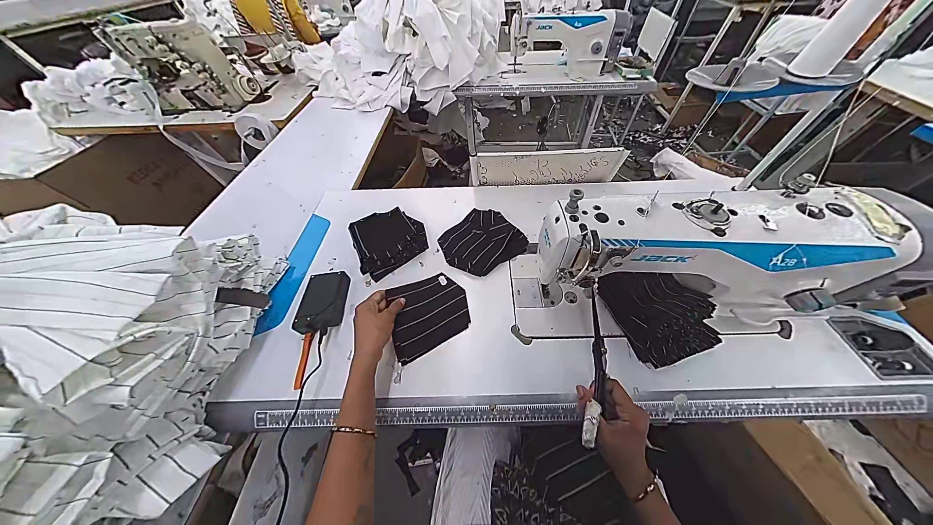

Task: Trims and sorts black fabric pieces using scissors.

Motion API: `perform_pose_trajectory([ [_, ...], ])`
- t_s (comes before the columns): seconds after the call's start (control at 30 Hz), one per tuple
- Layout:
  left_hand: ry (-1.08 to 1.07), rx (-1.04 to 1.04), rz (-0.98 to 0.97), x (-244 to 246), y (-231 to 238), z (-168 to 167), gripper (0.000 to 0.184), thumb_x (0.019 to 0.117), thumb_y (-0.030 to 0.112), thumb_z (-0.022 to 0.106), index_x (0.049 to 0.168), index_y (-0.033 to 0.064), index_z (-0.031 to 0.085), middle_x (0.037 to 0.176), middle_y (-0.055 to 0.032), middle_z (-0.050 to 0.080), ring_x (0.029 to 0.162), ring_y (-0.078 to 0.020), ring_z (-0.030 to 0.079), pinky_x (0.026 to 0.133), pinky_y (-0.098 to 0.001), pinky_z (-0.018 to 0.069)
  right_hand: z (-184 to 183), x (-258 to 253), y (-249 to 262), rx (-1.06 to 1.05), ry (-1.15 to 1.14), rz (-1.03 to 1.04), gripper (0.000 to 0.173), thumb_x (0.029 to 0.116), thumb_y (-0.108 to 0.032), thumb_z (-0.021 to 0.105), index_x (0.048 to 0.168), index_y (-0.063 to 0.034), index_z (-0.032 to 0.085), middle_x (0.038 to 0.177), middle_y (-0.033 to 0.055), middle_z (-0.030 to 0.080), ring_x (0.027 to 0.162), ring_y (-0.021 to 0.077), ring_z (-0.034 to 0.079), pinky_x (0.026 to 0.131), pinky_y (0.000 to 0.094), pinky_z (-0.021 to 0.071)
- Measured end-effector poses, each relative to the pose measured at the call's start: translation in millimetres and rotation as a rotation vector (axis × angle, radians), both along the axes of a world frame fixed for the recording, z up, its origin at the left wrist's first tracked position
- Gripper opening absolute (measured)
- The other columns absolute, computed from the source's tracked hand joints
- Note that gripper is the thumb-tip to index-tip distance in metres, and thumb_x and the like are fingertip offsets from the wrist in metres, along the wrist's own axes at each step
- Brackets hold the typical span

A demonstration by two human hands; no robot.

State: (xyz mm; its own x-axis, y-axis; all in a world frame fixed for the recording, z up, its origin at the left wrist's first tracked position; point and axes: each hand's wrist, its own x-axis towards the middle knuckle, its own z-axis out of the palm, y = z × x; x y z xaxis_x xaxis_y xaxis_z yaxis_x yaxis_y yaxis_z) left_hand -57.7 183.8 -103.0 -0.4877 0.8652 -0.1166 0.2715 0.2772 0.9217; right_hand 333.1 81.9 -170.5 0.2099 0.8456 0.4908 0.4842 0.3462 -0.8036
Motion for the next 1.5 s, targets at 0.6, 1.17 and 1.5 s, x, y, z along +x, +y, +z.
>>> perform_pose_trajectory([
  [0.6,0.346,0.358,-0.307,104,-109,-53,0.037,0.0949,0.032,0.066,0.118,0.0037,0.074,0.133,-0.0155,0.067,0.126,-0.0341,0.062,0.106,-0.0539,0.0481,17,-1,2,-0.137,-0.090,0.021,0.030,0.0859,-0.033,0.071,0.080,-0.0048,0.066,0.058,-0.0056,0.059,0.049,-0.0037,0.051,0.047,0.0168,0.0422],
  [1.17,0.405,0.289,-0.607,93,-104,-40,0.020,0.0943,0.022,0.067,0.107,0.0140,0.080,0.130,-0.0063,0.070,0.123,-0.0300,0.063,0.102,-0.0620,0.0415,48,-57,10,-0.303,0.210,0.327,0.008,0.0881,-0.013,0.072,0.091,-0.0067,0.068,0.082,-0.0030,0.076,0.068,0.0016,0.069,0.061,0.0187,0.0561],
  [1.5,0.256,0.255,-0.738,82,-97,-32,0.025,0.0905,0.007,0.069,0.114,0.0056,0.078,0.130,-0.0100,0.069,0.122,-0.0288,0.062,0.107,-0.0434,0.0484,48,-74,12,-0.496,-0.139,0.486,0.025,0.0881,-0.020,0.071,0.109,-0.0067,0.071,0.098,0.0011,0.077,0.082,0.0096,0.073,0.071,0.0337,0.0588],
])
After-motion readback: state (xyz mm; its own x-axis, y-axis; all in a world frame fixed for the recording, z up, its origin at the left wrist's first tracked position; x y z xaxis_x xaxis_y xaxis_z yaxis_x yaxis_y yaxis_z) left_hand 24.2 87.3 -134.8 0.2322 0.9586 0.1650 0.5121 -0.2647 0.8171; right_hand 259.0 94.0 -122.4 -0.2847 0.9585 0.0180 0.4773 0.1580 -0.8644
